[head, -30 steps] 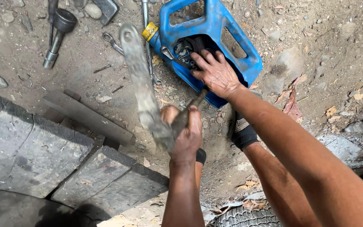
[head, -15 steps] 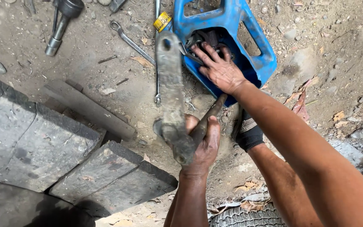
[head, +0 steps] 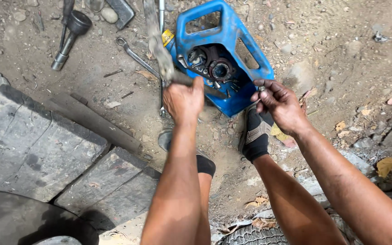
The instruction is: Disassembling and inspecting a vehicle transmission assembly
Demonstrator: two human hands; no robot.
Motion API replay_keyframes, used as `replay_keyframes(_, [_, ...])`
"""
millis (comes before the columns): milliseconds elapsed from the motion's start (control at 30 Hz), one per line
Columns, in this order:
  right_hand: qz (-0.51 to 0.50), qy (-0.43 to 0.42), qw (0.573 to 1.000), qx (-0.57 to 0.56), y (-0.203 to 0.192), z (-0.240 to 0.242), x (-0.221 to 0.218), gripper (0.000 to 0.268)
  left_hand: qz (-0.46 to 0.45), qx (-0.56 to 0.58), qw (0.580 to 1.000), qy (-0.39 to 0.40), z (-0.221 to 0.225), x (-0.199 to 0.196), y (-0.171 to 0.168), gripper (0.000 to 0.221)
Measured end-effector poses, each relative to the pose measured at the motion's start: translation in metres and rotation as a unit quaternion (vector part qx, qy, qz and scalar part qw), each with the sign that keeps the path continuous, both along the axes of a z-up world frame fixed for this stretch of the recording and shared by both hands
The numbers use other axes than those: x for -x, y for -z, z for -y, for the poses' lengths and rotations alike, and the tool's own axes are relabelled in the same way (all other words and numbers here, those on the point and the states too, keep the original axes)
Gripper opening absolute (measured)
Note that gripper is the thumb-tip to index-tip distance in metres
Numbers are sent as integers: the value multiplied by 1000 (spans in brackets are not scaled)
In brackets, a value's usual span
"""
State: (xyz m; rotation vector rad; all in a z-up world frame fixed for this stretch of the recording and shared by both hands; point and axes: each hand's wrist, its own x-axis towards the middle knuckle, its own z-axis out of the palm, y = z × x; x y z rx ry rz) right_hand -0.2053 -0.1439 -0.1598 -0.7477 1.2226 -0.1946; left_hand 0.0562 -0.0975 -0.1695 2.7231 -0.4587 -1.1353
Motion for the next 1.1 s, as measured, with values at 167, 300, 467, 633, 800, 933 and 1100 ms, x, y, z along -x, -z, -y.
replay_keyframes(167, [-16, 52, 997, -46, -22, -10, 12, 36, -35, -91, 995, 27, 14, -19, 43, 39])
replay_keyframes(300, [-44, 102, 990, -88, -20, -27, 27, 16, -33, -137, 989, 43, 22, -25, 38, 37])
replay_keyframes(467, [-89, 74, 990, -78, -15, -42, 34, 16, -50, -141, 987, 53, 28, -11, 15, 47])
replay_keyframes(633, [-97, 53, 991, -72, -17, -49, 40, 18, -43, -18, 999, -12, 14, 16, -9, 51])
replay_keyframes(800, [-130, 75, 986, -77, -28, -50, 37, 12, -109, -1, 994, 18, -48, 73, -10, 24])
replay_keyframes(933, [-143, 61, 985, -69, -31, -53, 41, 9, -299, 56, 926, -224, -45, 98, -28, 28])
replay_keyframes(1100, [-158, 40, 985, -61, -39, -54, 41, 18, -322, 114, 905, -254, -55, 114, -39, 24])
